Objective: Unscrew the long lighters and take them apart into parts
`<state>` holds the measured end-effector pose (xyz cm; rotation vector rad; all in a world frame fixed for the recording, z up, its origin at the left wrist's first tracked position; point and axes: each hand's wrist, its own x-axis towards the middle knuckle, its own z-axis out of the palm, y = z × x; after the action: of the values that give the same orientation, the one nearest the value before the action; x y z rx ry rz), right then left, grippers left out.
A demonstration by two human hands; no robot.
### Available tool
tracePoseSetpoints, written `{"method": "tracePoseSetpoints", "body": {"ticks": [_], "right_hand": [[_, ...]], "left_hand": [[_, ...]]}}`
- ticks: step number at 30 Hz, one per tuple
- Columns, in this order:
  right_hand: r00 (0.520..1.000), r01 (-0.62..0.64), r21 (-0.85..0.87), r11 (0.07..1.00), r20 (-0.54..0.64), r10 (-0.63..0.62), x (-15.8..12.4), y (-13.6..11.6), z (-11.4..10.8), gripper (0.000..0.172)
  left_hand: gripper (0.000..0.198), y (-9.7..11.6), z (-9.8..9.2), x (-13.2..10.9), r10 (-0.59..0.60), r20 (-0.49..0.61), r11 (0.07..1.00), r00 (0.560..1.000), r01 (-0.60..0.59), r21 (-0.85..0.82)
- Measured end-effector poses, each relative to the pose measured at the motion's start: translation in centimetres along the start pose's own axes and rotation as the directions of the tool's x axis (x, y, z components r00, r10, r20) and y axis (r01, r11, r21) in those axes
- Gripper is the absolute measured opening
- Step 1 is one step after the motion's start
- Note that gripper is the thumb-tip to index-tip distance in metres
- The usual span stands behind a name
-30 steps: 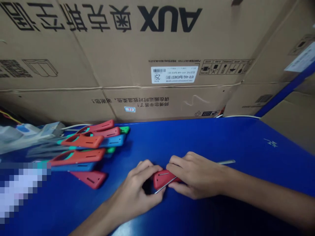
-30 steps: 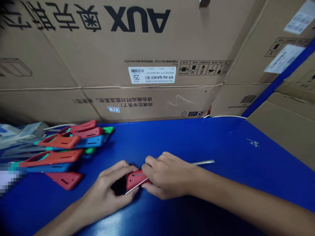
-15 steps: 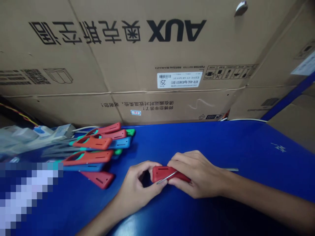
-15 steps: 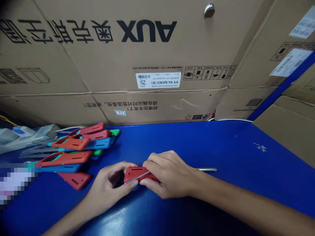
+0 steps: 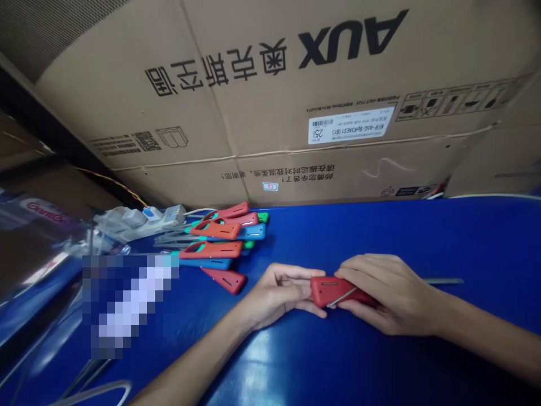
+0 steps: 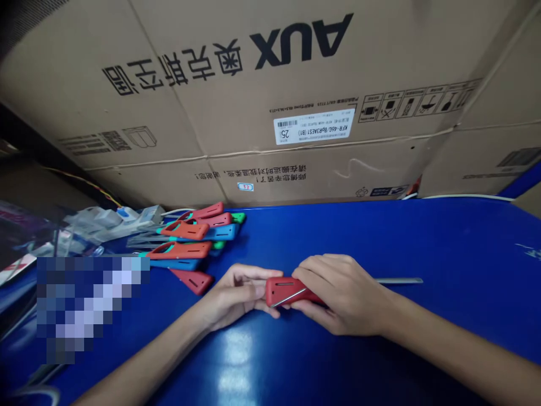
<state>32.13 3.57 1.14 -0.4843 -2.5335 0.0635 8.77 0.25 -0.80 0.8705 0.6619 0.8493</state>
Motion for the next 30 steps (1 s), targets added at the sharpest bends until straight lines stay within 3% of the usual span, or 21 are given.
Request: {"method": "tracePoseSetpoints", "body": {"ticks": [5,12,21,27,30], "right_hand": [[0.999,0.038,-0.003,0.999,-0.003,-0.038,-0.1,-0.4,-0.5,0.021],[0.997,0.063,-0.012,0.998,-0.032,-0.063,-0.2,-0.3,-0.3,0.025],[0.986,0.122,-0.059,0.991,-0.109,-0.128,-0.3,-0.4,-0.7,0.026],[0.973,0.151,-0.117,0.982,-0.161,-0.169,-1.1,0.1,-0.3,0.033],[0.967,0.161,-0.149,0.976,-0.175,-0.186,-1.6,0.1,-0.1,0.021]], "left_hand": [[0.037,-0.3,0.3,-0.2,-0.031,0.047,0.993,0.998,0.037,-0.114],[0.038,-0.6,0.6,-0.4,-0.034,0.047,0.989,0.998,0.040,-0.144],[0.040,-1.1,1.6,-0.9,-0.012,-0.026,0.999,1.000,0.010,-0.053],[0.036,-0.6,1.8,-1.0,0.023,0.033,0.999,0.999,-0.024,0.046],[0.038,-0.7,1.8,-1.0,0.036,0.041,0.993,0.999,-0.040,0.107]]}}
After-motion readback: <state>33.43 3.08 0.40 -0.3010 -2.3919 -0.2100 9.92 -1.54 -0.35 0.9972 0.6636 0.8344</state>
